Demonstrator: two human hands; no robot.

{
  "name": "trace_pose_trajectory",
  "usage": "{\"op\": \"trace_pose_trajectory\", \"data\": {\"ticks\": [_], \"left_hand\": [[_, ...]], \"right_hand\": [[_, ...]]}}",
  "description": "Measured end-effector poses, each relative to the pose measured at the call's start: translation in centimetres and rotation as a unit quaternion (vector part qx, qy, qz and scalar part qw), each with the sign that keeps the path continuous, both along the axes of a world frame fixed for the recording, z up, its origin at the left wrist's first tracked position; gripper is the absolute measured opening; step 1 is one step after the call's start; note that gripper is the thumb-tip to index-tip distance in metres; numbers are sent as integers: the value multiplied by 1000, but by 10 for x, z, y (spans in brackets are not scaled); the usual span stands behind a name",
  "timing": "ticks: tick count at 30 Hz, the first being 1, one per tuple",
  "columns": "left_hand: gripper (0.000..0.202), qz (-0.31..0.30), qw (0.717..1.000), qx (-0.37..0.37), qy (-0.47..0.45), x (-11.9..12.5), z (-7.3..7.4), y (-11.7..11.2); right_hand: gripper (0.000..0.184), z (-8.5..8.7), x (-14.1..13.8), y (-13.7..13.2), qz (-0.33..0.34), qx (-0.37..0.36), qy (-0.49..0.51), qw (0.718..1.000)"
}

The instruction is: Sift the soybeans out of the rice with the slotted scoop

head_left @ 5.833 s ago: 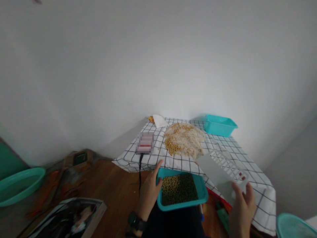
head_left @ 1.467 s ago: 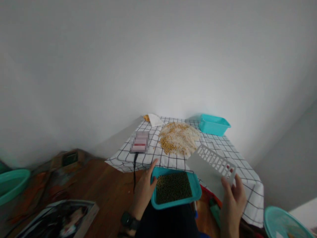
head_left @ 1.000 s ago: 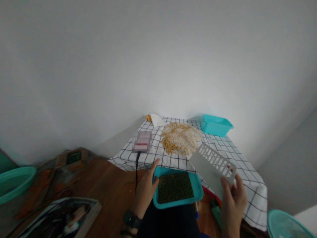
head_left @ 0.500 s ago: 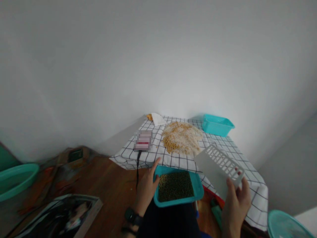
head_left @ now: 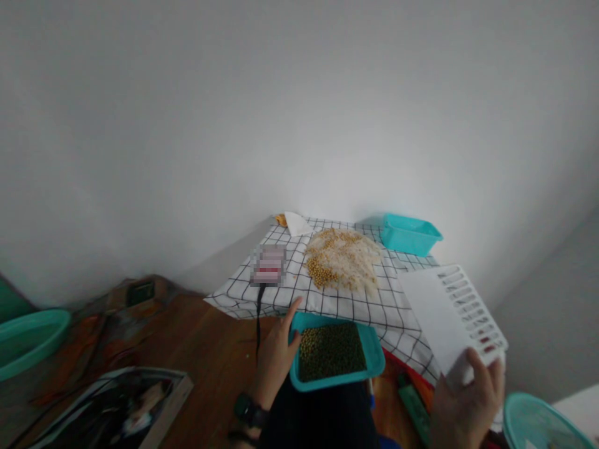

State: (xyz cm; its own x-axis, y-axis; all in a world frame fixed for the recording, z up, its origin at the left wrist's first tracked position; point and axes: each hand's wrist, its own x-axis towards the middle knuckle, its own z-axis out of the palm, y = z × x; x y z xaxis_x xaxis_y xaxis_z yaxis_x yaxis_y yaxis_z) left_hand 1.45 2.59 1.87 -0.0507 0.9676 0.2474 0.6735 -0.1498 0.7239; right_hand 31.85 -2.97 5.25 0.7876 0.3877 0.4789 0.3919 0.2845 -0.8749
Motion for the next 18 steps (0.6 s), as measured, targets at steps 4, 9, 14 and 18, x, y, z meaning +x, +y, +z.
{"op": "trace_pose_trajectory", "data": {"ticks": [4,9,14,18], "left_hand": [[68,5,1000,-2,2,1,3,0],[65,-3,1000,-3,0,1,7,-2],[65,-14,1000,0,-8,0,4,-2],[66,-8,1000,-2,-7,0,4,-1]], "right_hand": [[39,-17,15,-5,-7,-48,-69,996],[32,-23,15,-1,31,-48,-28,998],[42,-5,-14,5,102,-13,133,986],[45,2,-29,13,135,-10,170,976]]}}
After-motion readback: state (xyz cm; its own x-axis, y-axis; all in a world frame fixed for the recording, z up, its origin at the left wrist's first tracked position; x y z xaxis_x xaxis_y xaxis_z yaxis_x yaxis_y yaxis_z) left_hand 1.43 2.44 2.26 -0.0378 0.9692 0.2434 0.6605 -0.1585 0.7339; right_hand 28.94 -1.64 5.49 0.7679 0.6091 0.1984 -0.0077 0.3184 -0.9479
